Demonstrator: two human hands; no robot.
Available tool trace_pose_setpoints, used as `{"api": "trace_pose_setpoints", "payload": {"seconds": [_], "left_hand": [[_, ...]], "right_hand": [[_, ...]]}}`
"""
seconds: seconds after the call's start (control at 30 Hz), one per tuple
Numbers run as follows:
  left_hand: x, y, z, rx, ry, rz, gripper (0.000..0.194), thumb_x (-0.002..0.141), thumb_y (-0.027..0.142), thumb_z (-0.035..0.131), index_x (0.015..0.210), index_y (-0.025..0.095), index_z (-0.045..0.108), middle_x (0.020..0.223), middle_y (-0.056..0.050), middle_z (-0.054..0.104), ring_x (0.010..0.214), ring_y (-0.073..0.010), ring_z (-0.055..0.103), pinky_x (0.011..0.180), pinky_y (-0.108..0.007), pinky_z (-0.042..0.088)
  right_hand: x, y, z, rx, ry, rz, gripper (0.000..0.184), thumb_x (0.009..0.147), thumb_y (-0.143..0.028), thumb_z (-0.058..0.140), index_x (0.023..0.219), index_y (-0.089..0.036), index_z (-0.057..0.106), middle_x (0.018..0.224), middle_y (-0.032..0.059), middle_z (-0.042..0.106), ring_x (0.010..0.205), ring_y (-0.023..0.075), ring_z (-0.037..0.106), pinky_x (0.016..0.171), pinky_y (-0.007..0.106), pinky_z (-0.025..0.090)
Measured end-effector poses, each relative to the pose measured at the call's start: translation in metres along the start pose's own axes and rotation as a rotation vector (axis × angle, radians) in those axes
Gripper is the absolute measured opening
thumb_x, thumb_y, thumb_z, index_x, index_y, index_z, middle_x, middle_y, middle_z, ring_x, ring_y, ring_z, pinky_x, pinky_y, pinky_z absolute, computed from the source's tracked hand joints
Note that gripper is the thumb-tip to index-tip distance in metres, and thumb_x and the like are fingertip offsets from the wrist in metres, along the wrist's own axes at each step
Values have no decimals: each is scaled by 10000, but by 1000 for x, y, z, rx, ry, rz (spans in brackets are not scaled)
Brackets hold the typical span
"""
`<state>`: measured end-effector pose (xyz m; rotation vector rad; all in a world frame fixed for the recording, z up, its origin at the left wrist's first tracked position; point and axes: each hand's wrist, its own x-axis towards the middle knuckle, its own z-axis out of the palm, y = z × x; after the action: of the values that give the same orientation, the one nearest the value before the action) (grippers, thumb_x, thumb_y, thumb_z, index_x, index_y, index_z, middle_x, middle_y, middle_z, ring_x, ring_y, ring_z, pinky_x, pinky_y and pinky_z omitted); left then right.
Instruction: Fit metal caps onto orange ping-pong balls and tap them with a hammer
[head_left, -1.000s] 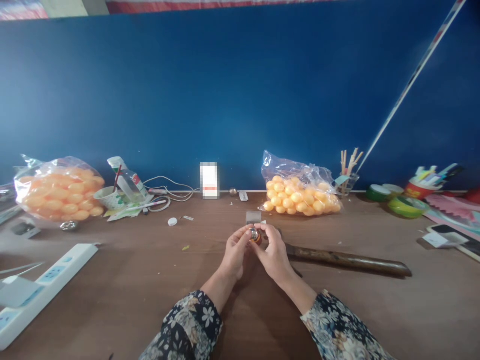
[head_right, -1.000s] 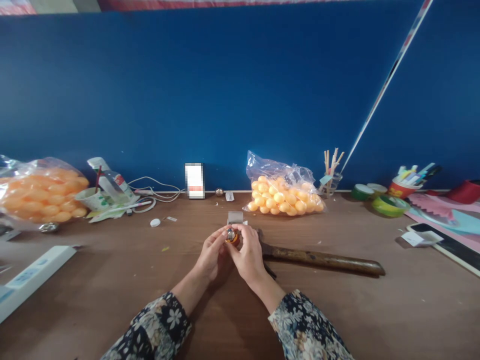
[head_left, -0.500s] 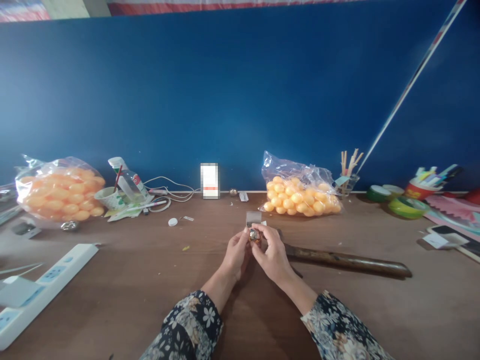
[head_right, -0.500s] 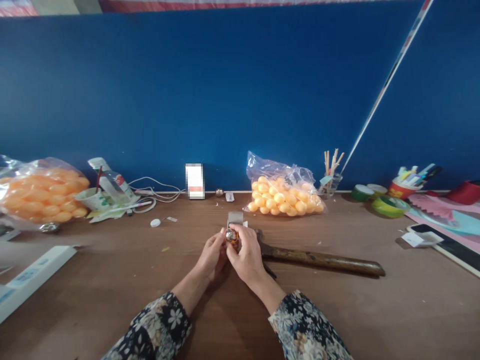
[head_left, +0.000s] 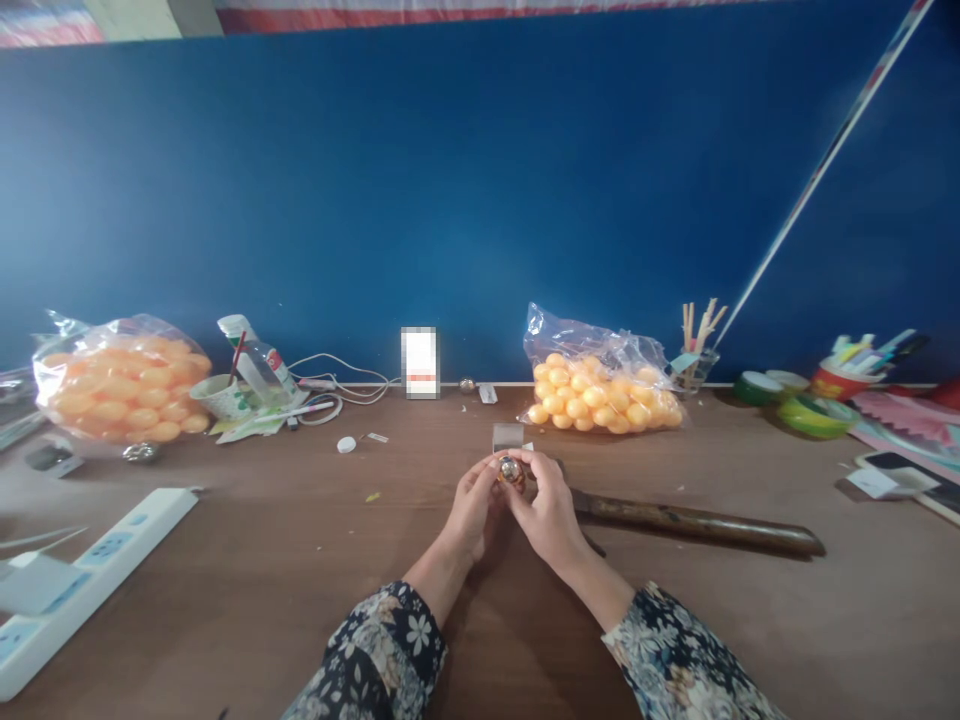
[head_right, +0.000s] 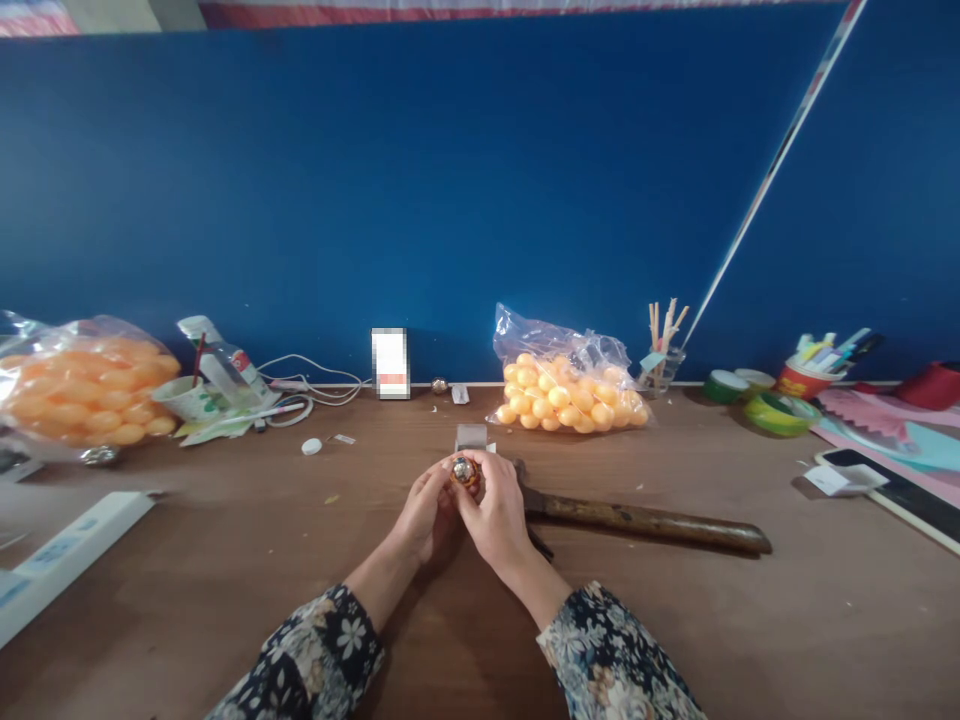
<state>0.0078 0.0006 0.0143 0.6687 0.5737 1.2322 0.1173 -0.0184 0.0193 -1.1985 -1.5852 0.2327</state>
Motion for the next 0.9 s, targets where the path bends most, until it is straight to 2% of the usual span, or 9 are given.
{"api": "trace_pose_setpoints", "payload": {"seconds": [0.13, 0.3, 0.47, 0.9], "left_hand": [[-1, 0, 0, -9, -10, -36, 300, 786, 379, 662, 906, 104, 677, 811, -86, 700, 708, -145, 652, 733, -257, 512], [0, -1, -1, 6, -10, -52, 284, 768, 371, 685, 857, 101, 672, 775, -74, 693, 664, -131, 644, 689, -239, 510], [0, 0, 0, -17, 5, -59, 279, 727, 347, 727, 850, 103, 674, 789, -76, 695, 653, -128, 640, 679, -239, 509], [0, 1, 2, -29, -7, -46, 234, 758, 283, 689, 909, 103, 674, 808, -78, 688, 731, -158, 649, 744, -278, 516]], "right_hand": [[0, 3, 1, -2, 6, -20, 315, 788, -195, 575, 1102, -225, 578, 1054, 88, 656, 973, 249, 587, 845, 416, 498], [-2, 6, 3, 0, 0, -14, 369, 773, -177, 577, 1139, -225, 569, 1079, 94, 649, 993, 253, 581, 846, 421, 510], [-2, 6, 3, 7, -16, -12, 367, 781, -173, 570, 1146, -216, 564, 1086, 98, 648, 1001, 249, 583, 860, 423, 508], [-3, 6, 4, -5, -45, -14, 370, 770, -148, 566, 1137, -196, 561, 1086, 101, 648, 1007, 243, 575, 870, 405, 498]]}}
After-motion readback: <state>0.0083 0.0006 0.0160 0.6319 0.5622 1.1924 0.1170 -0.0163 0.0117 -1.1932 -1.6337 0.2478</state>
